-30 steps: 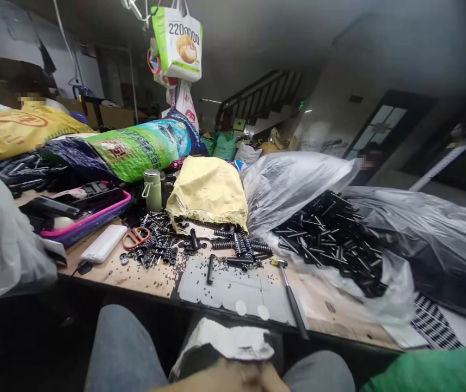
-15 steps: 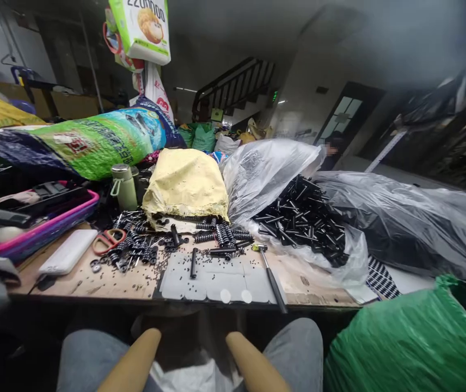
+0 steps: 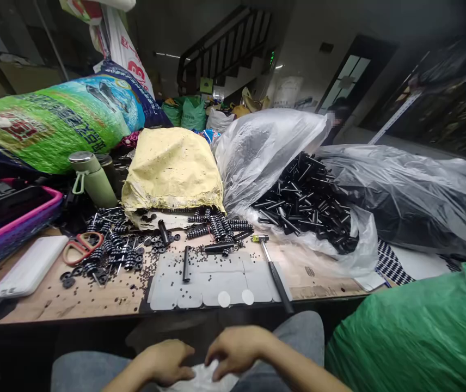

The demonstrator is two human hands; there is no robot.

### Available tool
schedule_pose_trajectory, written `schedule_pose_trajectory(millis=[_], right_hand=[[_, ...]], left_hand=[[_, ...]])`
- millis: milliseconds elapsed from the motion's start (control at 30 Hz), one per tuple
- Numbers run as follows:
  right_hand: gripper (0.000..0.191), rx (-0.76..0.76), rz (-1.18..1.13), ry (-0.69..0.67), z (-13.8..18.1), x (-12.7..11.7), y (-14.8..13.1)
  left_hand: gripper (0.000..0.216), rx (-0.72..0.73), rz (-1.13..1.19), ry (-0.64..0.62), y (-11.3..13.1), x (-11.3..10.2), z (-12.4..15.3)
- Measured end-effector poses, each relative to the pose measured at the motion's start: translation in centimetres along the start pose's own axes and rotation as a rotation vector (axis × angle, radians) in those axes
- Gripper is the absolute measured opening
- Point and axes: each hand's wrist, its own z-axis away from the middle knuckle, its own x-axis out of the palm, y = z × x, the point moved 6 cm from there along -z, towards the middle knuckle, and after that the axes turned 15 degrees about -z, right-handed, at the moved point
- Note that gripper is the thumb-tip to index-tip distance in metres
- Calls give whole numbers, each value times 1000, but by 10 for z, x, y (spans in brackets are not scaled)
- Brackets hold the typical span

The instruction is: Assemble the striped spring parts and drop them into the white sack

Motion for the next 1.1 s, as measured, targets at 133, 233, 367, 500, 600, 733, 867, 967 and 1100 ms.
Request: schedule_pose_trajectory(millis=[133,233,367,500,600,733,867,967,1100], right_hand=[[34,43,74,621,56,-113,-19],[37,116,346,1046,67,-170,-22],[30,20,577,1042,26,-177,-30],[28,-1,578,1021,-3,-167,-38],[32,-141,469,1031,-6,-157,-49],[34,-381,66,1021,-2,-144,-54],[63,-442,-558,1005,1,-137,-46],[69,-369,-1020,601,-13,-116,-46],[67,-318,-1075,376,-19,-107,-47]], left_hand=[[36,85,149,325,29,-74,26],[36,-153,85,724,13,-116,30],[32,-482,-147,911,-16,-129,19],[34,-640,-211,813,-29,-134,3],[26,-680,-199,731,-31,-139,-4],[23,-600,-7,832,-34,-140,-4],[36,-306,584,869,-32,-130,-7],[32,-64,638,982,-17,-137,1],[24,51,202,1052,-2,-146,6]])
